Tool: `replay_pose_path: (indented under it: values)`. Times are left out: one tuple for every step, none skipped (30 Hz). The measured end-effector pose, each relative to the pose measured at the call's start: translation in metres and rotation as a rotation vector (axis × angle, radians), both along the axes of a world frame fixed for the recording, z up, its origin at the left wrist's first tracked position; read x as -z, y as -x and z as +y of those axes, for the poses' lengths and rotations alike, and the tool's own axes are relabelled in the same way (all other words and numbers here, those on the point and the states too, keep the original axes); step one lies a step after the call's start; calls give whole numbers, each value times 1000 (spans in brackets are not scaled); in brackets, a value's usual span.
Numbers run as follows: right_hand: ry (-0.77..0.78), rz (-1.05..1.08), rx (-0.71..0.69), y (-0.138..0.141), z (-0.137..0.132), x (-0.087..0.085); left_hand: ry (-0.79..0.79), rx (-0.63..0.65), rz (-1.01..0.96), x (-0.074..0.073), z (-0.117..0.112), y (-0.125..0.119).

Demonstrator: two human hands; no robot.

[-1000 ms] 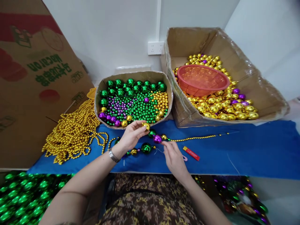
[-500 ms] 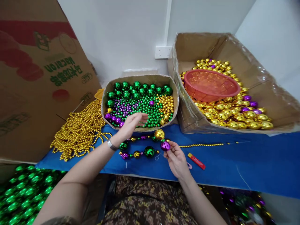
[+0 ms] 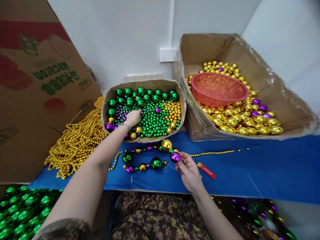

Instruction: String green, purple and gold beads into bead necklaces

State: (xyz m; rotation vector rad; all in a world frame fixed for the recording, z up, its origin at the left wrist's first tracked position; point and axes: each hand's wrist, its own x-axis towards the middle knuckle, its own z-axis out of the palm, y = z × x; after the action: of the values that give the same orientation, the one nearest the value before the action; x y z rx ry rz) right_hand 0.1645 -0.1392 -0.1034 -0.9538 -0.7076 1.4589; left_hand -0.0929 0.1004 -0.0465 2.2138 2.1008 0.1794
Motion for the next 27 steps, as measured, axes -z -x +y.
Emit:
replay_pose_path:
  values:
    - [-2,-9,-7,0,0,0,2,-4,-9,0,0,0]
    - [-4,-19,-11,1,1,1,1,-7,-24,-2,0,-1]
    - [-6,-29,-11,2,1,1,-5,-9,-44,-4,-1,-2]
    - [-9,-39,-7,3,1,1,-17,-12,-65,-7,-3,-3]
    - [-10,-51,-1,3,2,2,-33,-13,-75,-10,-6,-5]
    - [-11,-63,5,4,1,2,-54,-14,-115,-15,-11,-7]
    - [-14,-77,13,4,1,2,-70,-12,-217,-19,-19,-10]
    - [-18,-91,19,4,1,2,-70,-5,-380,-24,-29,-13]
    - [-23,-105,25,4,0,2,-55,1,-624,-29,-41,-15]
    - [-29,-119,30,3,0,2,-4,19,-929,-33,-55,-18]
    - [-34,-133,35,4,0,1,69,33,-1200,-36,-69,-22]
    - [-38,-147,40,4,0,1,152,40,-1404,-39,-84,-25]
    - [-41,-164,44,4,0,0,227,38,-1548,-41,-99,-29]
    - [-44,-182,48,5,-1,-1,287,25,-1647,-42,-112,-33]
    - [-47,-203,51,5,-1,-2,337,8,-1714,-43,-123,-36]
    - [-53,-224,53,5,-2,-3,374,-11,-1762,-43,-132,-40]
    - [-60,-242,54,5,-3,-4,402,-27,-1797,-42,-140,-43]
    - [-68,-258,55,5,-4,-5,422,-37,-1826,-40,-146,-45]
    - [-77,-272,58,5,-5,-6,437,-43,-1850,-39,-150,-47]
    - [-85,-286,62,4,-6,-7,449,-45,-1869,-38,-153,-48]
    - [-93,-299,66,4,-7,-7,458,-48,-1883,-37,-156,-49]
    - [-98,-310,72,3,-8,-8,462,-51,-1892,-36,-158,-50]
    - [-102,-319,78,2,-9,-9,464,-52,-1897,-36,-159,-51]
    - [-102,-322,83,2,-9,-9,463,-54,-1898,-35,-161,-51]
    - [-101,-322,86,2,-10,-10,458,-56,-1896,-35,-162,-51]
    - [-99,-319,88,1,-10,-10,450,-57,-1890,-35,-163,-51]
    - [-96,-315,86,1,-10,-9,440,-57,-1880,-35,-163,-52]
